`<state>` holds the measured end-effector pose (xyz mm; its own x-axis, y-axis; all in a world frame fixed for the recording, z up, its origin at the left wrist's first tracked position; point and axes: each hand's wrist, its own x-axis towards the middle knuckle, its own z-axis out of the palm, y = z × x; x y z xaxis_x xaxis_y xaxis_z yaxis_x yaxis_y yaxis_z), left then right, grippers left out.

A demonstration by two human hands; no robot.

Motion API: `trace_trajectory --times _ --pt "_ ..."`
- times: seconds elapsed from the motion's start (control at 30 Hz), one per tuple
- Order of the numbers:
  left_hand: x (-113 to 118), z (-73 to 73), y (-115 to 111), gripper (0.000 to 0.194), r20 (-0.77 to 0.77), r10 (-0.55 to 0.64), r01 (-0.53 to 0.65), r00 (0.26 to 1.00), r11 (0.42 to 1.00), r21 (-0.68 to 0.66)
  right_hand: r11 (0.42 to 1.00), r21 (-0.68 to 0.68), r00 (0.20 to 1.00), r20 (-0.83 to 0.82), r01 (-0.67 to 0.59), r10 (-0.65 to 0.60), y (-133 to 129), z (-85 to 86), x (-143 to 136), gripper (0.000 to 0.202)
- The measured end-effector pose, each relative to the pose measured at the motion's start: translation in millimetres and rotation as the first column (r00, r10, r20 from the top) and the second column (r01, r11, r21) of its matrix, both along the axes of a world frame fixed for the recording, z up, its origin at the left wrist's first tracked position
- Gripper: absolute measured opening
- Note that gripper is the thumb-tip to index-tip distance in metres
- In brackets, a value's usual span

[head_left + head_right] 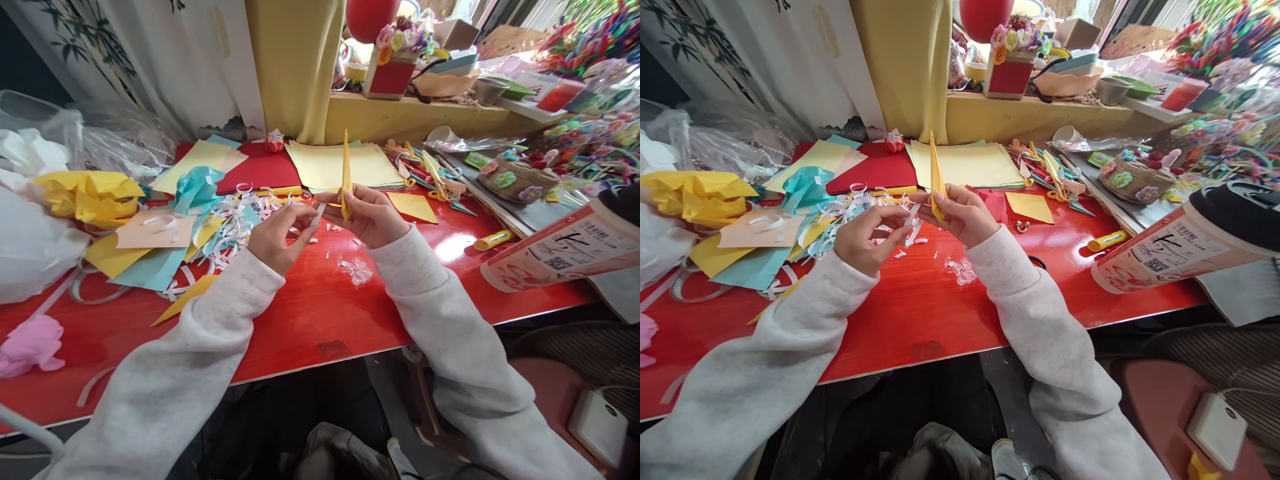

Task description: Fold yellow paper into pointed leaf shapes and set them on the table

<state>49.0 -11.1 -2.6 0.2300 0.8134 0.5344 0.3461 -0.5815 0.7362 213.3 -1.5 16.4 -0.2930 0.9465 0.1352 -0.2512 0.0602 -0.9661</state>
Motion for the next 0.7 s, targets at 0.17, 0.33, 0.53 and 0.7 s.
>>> trace_trajectory --times 0.17,0.33,0.53,0.7 --pt "0 -1.9 0 0.015 -0.050 0.010 -0.007 0.999 0.999 0.050 0.999 0.003 0.999 -0.018 -0.033 0.033 1 -1.7 1 0.011" --pt "0 -0.7 0 0.009 -0.065 -0.003 0.004 0.998 1.000 0.012 1.000 -0.016 1.000 0.007 -0.027 0.027 1 -1.6 0 0.012" --pt "1 -3.9 4 0.017 -0.065 -0.007 0.009 0.998 1.000 0.027 0.999 0.015 0.999 0.025 -0.037 0.037 3 -3.1 2 0.014" --pt "-4 -13.6 16 0.007 -0.169 0.074 -0.019 0.983 0.953 0.304 0.998 0.028 0.998 0.040 -0.056 0.055 6 -7.0 3 0.016"
